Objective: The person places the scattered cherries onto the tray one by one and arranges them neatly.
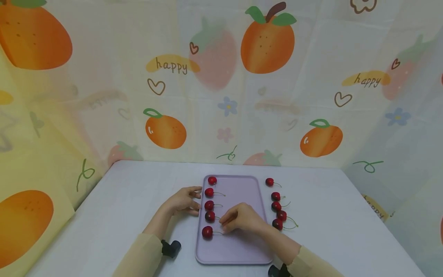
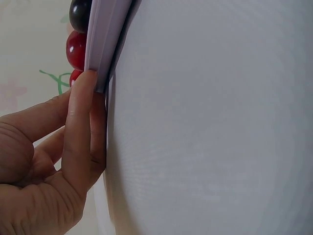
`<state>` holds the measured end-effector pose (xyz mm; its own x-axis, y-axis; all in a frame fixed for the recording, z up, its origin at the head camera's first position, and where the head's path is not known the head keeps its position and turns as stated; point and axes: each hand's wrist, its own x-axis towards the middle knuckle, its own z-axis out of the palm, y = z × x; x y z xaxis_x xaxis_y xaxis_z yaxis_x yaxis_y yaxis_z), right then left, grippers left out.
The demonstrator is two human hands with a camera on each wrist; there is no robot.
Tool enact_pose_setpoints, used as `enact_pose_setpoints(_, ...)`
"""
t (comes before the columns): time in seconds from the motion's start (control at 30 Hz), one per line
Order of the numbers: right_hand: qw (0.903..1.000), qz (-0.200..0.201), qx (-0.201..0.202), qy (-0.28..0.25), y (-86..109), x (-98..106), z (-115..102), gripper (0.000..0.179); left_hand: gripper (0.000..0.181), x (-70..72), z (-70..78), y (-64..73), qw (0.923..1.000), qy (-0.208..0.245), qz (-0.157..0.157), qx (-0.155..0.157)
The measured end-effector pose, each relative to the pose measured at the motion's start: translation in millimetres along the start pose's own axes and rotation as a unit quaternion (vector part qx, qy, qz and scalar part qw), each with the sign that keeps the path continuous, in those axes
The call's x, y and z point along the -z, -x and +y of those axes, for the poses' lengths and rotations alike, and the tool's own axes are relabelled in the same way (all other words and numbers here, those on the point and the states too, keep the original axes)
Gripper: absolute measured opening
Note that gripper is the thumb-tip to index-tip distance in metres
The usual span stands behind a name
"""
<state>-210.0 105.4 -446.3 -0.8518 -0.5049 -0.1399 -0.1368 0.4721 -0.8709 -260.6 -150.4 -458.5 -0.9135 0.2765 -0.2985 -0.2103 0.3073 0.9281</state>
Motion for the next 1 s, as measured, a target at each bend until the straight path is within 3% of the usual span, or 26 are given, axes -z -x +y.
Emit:
enact_pose_setpoints(0.53, 0.9984, 0.051, 0.016, 0.020, 15.7, 38.2, 1.0, 0.020, 0.078, 0.4, -2.0, 0.4, 1.0000, -0.008, 0.001, 0.000)
enact_pose_setpoints(1.0, 0.9937, 0.108, -0.005, -0.031, 43.1, 90.2, 8.8, 0.036, 0.078, 0.3, 0.7, 0.7, 1.0000, -0.008, 0.000, 0.003)
